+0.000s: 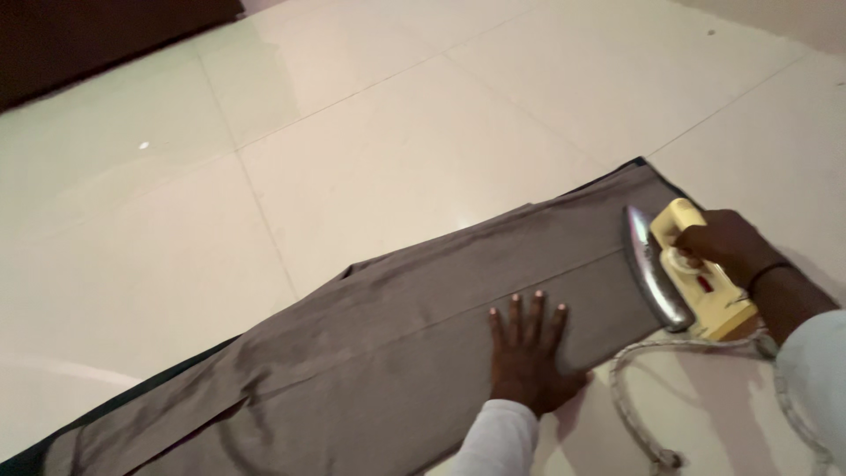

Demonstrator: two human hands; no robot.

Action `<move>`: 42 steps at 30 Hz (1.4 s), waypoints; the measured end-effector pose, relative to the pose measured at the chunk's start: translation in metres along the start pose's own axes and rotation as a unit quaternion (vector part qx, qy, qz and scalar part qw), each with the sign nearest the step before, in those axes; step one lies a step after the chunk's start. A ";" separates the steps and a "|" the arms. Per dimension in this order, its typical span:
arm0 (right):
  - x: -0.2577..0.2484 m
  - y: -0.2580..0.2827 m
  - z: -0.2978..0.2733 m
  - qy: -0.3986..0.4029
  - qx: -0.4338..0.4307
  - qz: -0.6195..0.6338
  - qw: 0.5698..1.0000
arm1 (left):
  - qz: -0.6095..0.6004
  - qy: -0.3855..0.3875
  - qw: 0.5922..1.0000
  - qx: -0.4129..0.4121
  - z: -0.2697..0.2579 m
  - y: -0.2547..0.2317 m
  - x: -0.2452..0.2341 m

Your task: The person irons a pair of grey trousers laid flat on the floor, then switches to ironing a pair of black trousers. They use a handheld iron and smooth the fabric with their hands.

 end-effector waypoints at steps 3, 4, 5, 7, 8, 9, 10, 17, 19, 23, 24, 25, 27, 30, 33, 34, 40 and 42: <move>-0.010 -0.008 -0.020 -0.002 -0.055 0.100 0.993 | -0.005 -0.017 1.000 0.010 -0.004 0.001 -0.002; -0.015 -0.007 -0.032 -0.012 -0.056 0.112 0.992 | -0.004 -0.003 1.000 0.008 -0.002 -0.001 -0.002; -0.019 -0.004 -0.046 -0.020 -0.057 0.127 0.990 | 0.000 0.010 1.000 0.004 0.000 0.000 -0.003; -0.026 0.007 -0.079 -0.044 -0.045 0.138 0.988 | 0.003 0.027 1.000 -0.001 0.000 0.000 -0.007; -0.031 0.012 -0.096 -0.060 -0.031 0.134 0.989 | 0.002 0.030 1.000 -0.001 -0.002 0.000 -0.008; -0.035 0.016 -0.108 -0.077 -0.018 0.131 0.988 | 0.001 0.032 0.999 -0.002 -0.002 -0.001 -0.010; -0.037 0.019 -0.118 -0.094 -0.025 0.135 0.986 | 0.003 0.038 0.999 -0.003 -0.002 -0.001 -0.011; -0.044 -0.005 -0.150 -0.162 -0.112 0.237 0.951 | 0.010 0.066 0.998 -0.011 0.000 -0.001 -0.015; -0.042 -0.016 -0.152 -0.173 -0.154 0.263 0.936 | 0.008 0.070 0.997 -0.012 0.001 -0.001 -0.016; -0.036 -0.027 -0.161 -0.202 -0.201 0.297 0.911 | 0.009 0.065 0.998 -0.012 -0.002 -0.001 -0.017; -0.031 -0.027 -0.164 -0.210 -0.207 0.306 0.905 | 0.011 0.063 0.998 -0.011 -0.002 0.000 -0.016; -0.026 -0.027 -0.168 -0.213 -0.205 0.320 0.900 | 0.015 0.062 0.998 -0.008 -0.002 -0.001 -0.016; -0.019 -0.030 -0.175 -0.219 -0.202 0.347 0.889 | 0.022 0.059 0.998 -0.002 -0.001 -0.001 -0.016; -0.010 -0.043 -0.179 -0.226 -0.183 0.390 0.874 | 0.020 0.078 0.997 -0.009 0.000 -0.001 -0.016; -0.002 -0.067 -0.183 -0.246 -0.219 0.358 0.874 | 0.015 0.081 0.996 -0.014 -0.001 -0.002 -0.019; 0.002 -0.077 -0.185 -0.255 -0.211 0.335 0.882 | 0.020 0.086 0.996 -0.013 -0.001 -0.003 -0.020; 0.021 -0.110 -0.193 -0.259 -0.205 0.295 0.897 | 0.016 0.079 0.997 -0.011 -0.002 -0.002 -0.022; 0.026 -0.113 -0.195 -0.266 -0.189 0.311 0.893 | 0.011 0.079 0.997 -0.013 -0.002 -0.004 -0.022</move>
Point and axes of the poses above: each hand's wrist, its own z-axis towards the middle knuckle, its own x-axis out of the palm, y = z × x, the point moved 1 cm from there along z, towards the middle knuckle, and after that the axes turned 2 degrees about x, right-handed, at the moved point
